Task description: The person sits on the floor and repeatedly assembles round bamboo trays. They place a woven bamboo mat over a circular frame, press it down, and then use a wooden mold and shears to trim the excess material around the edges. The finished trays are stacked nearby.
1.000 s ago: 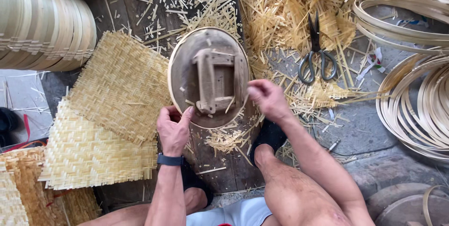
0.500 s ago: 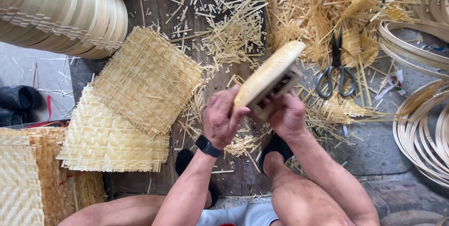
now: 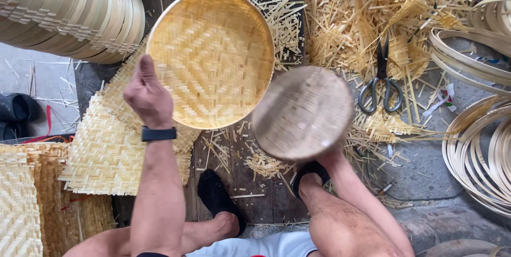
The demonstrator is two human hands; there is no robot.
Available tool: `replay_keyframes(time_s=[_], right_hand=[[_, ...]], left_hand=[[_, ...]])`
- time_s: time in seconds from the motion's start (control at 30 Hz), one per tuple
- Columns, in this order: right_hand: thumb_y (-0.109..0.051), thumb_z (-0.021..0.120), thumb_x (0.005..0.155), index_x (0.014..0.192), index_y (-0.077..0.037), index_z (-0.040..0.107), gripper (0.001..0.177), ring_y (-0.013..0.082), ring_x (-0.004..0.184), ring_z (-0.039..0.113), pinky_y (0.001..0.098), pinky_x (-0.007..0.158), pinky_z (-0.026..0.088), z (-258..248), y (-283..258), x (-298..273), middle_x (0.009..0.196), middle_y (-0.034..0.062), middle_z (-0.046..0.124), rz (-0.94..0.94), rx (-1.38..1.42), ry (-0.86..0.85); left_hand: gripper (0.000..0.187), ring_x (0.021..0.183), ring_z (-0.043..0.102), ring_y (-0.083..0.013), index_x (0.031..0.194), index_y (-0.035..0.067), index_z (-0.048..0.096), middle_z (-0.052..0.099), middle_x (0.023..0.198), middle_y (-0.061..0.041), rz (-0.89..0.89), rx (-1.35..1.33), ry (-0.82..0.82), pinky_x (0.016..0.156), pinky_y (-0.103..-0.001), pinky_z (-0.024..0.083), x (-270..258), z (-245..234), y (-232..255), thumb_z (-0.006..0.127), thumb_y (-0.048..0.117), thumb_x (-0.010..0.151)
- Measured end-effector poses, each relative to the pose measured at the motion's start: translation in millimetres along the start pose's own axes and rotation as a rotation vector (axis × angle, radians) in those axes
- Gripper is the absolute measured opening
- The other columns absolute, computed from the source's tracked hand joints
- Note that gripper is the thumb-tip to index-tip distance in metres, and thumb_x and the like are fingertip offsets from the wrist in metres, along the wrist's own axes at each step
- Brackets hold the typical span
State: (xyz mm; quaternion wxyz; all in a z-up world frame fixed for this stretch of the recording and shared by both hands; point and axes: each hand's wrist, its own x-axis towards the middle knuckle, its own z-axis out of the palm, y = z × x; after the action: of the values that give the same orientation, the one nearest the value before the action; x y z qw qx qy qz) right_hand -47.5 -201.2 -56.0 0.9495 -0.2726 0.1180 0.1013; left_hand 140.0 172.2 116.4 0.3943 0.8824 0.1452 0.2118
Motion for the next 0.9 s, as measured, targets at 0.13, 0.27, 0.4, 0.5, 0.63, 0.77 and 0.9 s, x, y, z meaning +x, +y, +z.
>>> replay_keyframes(time_s=[0.13,0.27,0.4,0.5,0.63,0.77,0.9], right_hand=[[-0.060,0.044,0.098,0.157,-0.005,0.030,0.082,0.0304,0.138,0.053,0.0475,0.111,0.054,27.9,9.1,19.9,0.152,0.0178,0.046,0.158,-0.077,0.072],[-0.061,0.029,0.100,0.148,-0.010,0.040,0.070,0.0328,0.114,0.065,0.0495,0.088,0.060,28.8,3.2,7.7,0.134,0.0159,0.061,0.196,-0.256,0.180],[-0.046,0.037,0.110,0.124,0.000,0.066,0.056,0.0357,0.098,0.074,0.0455,0.079,0.059,5.2,8.0,-12.5,0.108,0.0221,0.074,0.177,-0.884,0.415],[-0.029,0.047,0.107,0.122,-0.004,0.066,0.034,0.0302,0.095,0.072,0.0398,0.082,0.056,9.0,12.3,-32.9,0.102,0.0158,0.071,-0.203,-1.423,0.445],[-0.016,0.058,0.101,0.111,-0.006,0.069,0.018,0.0338,0.088,0.069,0.0409,0.076,0.054,10.2,9.3,-34.6,0.099,0.0155,0.067,-0.386,-1.552,0.501],[-0.016,0.062,0.100,0.105,-0.007,0.071,0.013,0.0345,0.086,0.068,0.0416,0.073,0.054,4.5,8.7,-30.1,0.098,0.0135,0.068,-0.361,-1.595,0.543],[-0.014,0.064,0.098,0.103,-0.006,0.071,0.012,0.0345,0.087,0.068,0.0426,0.075,0.054,-2.7,9.8,-30.6,0.096,0.0134,0.068,-0.402,-1.612,0.561]], left_hand=[[0.072,0.043,0.030,-0.0099,0.058,0.014,0.038,0.034,0.051,0.005,-0.249,-0.073,-0.207,0.040,-0.030,0.026,10.7,-0.6,-14.5,0.050,0.071,0.100],[0.071,0.042,0.030,-0.0096,0.054,0.021,0.032,0.032,0.050,0.008,-0.521,-0.035,-0.392,0.039,-0.031,0.025,-6.8,41.6,-59.3,0.056,0.078,0.087],[0.074,0.049,0.033,-0.0100,0.057,0.019,0.033,0.036,0.054,0.007,-0.478,-0.023,-0.523,0.045,-0.032,0.032,-29.7,93.3,-102.8,0.059,0.079,0.090],[0.062,0.056,0.044,-0.0139,0.076,0.017,0.050,0.046,0.061,0.003,-0.363,0.036,-0.538,0.053,-0.035,0.038,-36.9,108.3,-101.3,0.056,0.075,0.096],[0.049,0.112,0.064,-0.0241,0.122,0.007,0.068,0.071,0.115,-0.008,0.613,0.492,-0.089,0.104,-0.041,0.047,-65.4,118.7,-39.6,0.051,0.053,0.115],[0.041,0.104,0.063,-0.0205,0.105,0.015,0.068,0.071,0.104,-0.007,0.418,0.150,-0.947,0.097,-0.037,0.050,-170.1,123.8,40.7,0.072,0.052,0.089],[0.051,0.134,0.052,-0.0327,0.134,0.002,0.060,0.058,0.142,-0.019,0.739,0.257,-0.787,0.109,-0.050,0.038,-230.2,115.6,58.2,0.063,0.032,0.093]])
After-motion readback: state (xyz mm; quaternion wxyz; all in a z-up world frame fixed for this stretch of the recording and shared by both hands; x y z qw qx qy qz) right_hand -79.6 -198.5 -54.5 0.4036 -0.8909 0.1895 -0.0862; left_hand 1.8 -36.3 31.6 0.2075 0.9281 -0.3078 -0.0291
